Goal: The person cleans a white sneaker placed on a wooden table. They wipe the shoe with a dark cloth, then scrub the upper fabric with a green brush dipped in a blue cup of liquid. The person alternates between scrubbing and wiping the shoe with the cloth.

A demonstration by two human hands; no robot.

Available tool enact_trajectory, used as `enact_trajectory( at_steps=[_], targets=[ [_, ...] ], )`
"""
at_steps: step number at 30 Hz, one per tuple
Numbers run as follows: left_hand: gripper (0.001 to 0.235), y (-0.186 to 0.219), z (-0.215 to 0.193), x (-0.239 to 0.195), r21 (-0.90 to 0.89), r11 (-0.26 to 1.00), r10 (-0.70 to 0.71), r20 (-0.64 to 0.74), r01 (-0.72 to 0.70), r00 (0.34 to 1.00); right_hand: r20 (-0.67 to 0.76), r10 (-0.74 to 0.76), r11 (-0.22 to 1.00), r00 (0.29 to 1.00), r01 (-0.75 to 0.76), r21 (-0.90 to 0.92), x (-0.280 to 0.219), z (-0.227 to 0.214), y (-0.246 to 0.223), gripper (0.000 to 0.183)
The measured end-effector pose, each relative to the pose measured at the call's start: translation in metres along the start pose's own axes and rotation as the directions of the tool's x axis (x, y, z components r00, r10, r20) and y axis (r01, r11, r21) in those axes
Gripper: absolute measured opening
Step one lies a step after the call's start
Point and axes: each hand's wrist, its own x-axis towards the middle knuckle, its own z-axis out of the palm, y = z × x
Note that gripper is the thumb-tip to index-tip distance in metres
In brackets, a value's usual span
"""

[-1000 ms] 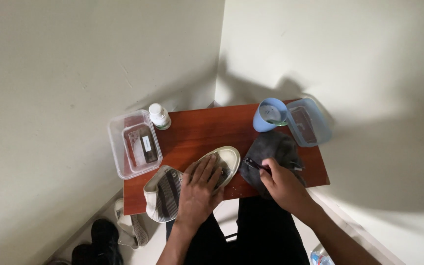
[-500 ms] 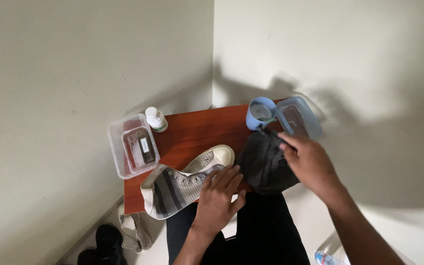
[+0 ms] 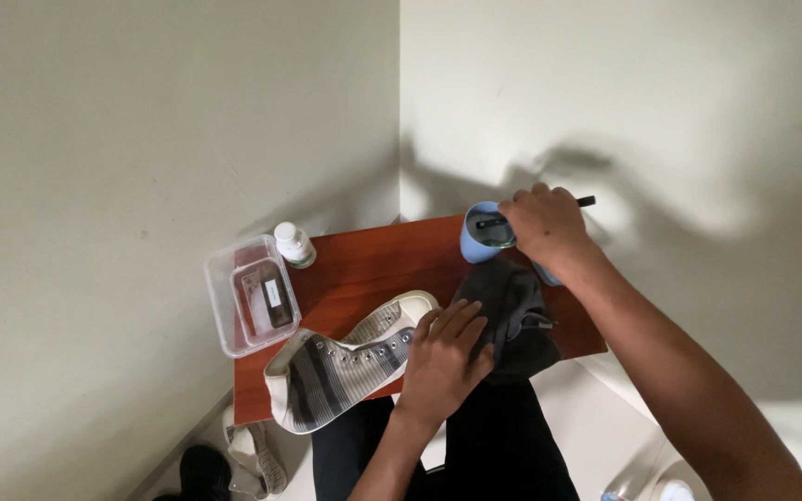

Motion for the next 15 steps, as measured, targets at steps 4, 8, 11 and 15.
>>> enact_trajectory(
  at_steps=[4, 8, 11, 15],
  targets=[
    [0.037, -0.004, 0.024, 0.01, 0.007, 1.0, -0.016, 0.033, 0.016, 0.999, -0.158, -0.106, 0.994, 0.982, 0.1, -0.044, 0.009, 0.028, 0.005, 0.021],
    [0.036, -0.014, 0.05, 0.01, 0.089, 0.996, -0.012, 0.012, 0.011, 1.0, -0.305, -0.234, 0.971, 0.923, 0.207, -0.12, 0.009, 0.028, 0.009, 0.013],
    [0.039, -0.017, 0.061, 0.009, 0.151, 0.988, -0.02, -0.002, 0.02, 1.0, -0.286, -0.262, 0.963, 0.922, 0.231, -0.139, 0.01, 0.029, 0.014, 0.024],
    [0.046, -0.025, 0.087, 0.003, 0.317, 0.946, -0.05, -0.053, 0.064, 0.997, -0.517, -0.321, 0.947, 0.794, 0.274, -0.167, -0.008, 0.015, 0.021, 0.034]
  ],
)
